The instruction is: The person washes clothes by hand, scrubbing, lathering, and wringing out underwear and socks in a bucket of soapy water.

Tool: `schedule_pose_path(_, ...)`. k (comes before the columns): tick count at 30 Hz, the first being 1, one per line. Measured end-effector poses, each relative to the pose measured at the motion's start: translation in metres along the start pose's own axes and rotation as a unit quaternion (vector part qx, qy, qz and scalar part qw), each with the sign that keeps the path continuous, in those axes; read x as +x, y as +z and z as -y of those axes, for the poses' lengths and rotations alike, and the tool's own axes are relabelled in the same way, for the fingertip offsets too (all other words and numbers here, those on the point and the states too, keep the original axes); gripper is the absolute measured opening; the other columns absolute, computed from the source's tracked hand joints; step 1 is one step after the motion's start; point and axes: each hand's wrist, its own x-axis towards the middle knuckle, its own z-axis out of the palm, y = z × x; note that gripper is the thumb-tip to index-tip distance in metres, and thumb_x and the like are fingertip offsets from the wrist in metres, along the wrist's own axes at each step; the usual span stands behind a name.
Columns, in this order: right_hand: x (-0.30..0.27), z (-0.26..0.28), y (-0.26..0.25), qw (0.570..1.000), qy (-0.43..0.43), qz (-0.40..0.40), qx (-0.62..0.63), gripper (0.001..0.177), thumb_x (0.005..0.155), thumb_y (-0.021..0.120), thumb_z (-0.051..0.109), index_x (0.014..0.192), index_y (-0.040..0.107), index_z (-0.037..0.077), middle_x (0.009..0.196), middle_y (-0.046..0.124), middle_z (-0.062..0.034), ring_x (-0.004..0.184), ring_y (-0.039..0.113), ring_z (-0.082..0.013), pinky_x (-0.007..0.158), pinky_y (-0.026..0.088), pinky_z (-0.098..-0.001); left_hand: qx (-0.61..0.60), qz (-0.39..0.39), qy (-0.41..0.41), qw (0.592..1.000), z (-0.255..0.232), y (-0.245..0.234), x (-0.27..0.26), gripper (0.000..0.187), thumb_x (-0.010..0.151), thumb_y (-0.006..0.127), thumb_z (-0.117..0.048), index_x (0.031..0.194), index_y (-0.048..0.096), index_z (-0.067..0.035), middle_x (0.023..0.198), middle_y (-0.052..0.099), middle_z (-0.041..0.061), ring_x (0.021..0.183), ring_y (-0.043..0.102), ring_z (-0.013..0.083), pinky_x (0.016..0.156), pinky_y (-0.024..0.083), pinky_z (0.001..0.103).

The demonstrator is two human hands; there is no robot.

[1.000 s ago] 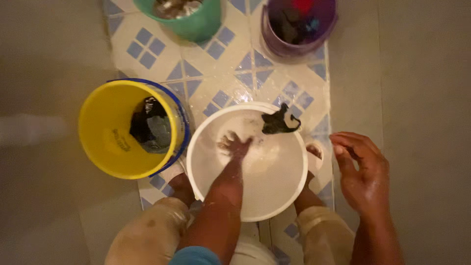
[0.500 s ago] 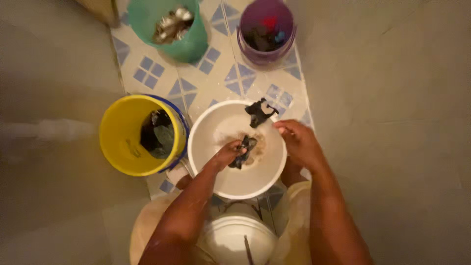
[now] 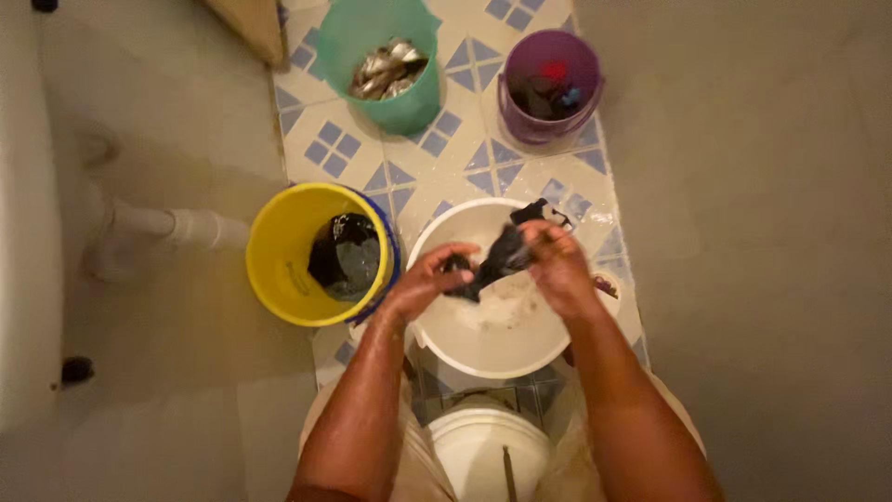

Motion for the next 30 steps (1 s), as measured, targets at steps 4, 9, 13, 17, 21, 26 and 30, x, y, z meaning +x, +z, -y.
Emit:
schedule_pose_path(4,-0.003,0.051,0.001,0.994,-0.038,-0.019,0.097,0.016,0.103,0.063,0.014,0.117,0.062,0.007,0.115,0.069,-0.0066,0.107,0.066,-0.0214,0.1,0.054,-0.0418,-0.232,-0.007,0.054,0.971,0.014,-0.034,0.012,0.051,0.086,0.067,-0.001,0.136,0.061,-0.008,0.119,0.068,0.004,0.111,0.065,0.0155,0.102,0.052,0.033)
schedule_pose_path(9,-0.005,0.079,0.015,0.985,0.044,-0.056,0.159,0.019,0.099,0.057,0.011,0.118,0.06,0.01,0.116,0.07,-0.0085,0.106,0.069,-0.0232,0.099,0.054,-0.0471,-0.352,-0.196,0.095,0.91,0.037,-0.052,0.029,0.03,0.094,0.066,-0.003,0.122,0.057,-0.007,0.107,0.067,0.009,0.097,0.068,0.0233,0.089,0.058,0.041)
schedule_pose_path(13,-0.002,0.067,0.019,0.97,0.078,-0.019,0.23,0.027,0.093,0.055,-0.003,0.118,0.06,0.005,0.117,0.068,-0.0083,0.111,0.069,-0.0251,0.104,0.055,-0.0517,-0.225,-0.337,-0.019,0.914,0.039,-0.032,0.034,0.029,0.091,0.067,-0.01,0.12,0.06,-0.009,0.103,0.064,0.006,0.087,0.061,0.0199,0.074,0.051,0.037)
schedule_pose_path(17,0.008,0.028,0.032,0.977,0.114,0.034,0.179,0.023,0.095,0.058,-0.002,0.117,0.062,0.003,0.116,0.069,-0.0142,0.109,0.068,-0.0257,0.104,0.054,-0.045,0.028,-0.317,0.116,0.941,0.029,0.01,0.032,0.027,0.094,0.073,-0.021,0.116,0.065,-0.008,0.108,0.067,0.003,0.1,0.063,0.0134,0.088,0.051,0.028)
schedule_pose_path(21,0.005,0.0,0.045,0.994,0.074,0.035,0.073,0.029,0.097,0.062,0.003,0.126,0.065,0.002,0.119,0.068,-0.0082,0.107,0.065,-0.019,0.096,0.052,-0.0374,-0.113,-0.257,0.076,0.957,0.013,0.041,0.03,0.026,0.096,0.074,-0.026,0.107,0.067,-0.004,0.093,0.066,0.003,0.084,0.063,0.0144,0.078,0.053,0.03)
schedule_pose_path(26,0.006,-0.005,0.047,0.998,0.058,0.007,-0.017,0.035,0.097,0.06,0.005,0.132,0.063,0.003,0.12,0.07,-0.006,0.106,0.066,-0.0134,0.097,0.053,-0.0315,-0.041,-0.258,0.098,0.96,0.02,0.045,0.036,0.024,0.088,0.08,-0.012,0.105,0.067,-0.004,0.094,0.067,0.002,0.088,0.063,0.0114,0.079,0.053,0.028)
schedule_pose_path(30,0.005,-0.008,0.045,0.997,0.017,-0.057,-0.058,0.032,0.098,0.063,0.001,0.13,0.061,0.002,0.112,0.068,-0.0085,0.102,0.063,-0.0168,0.092,0.052,-0.0336,-0.136,-0.216,0.081,0.964,0.048,0.034,0.046,0.019,0.091,0.075,-0.009,0.106,0.067,-0.001,0.098,0.07,0.005,0.092,0.066,0.0147,0.084,0.055,0.029)
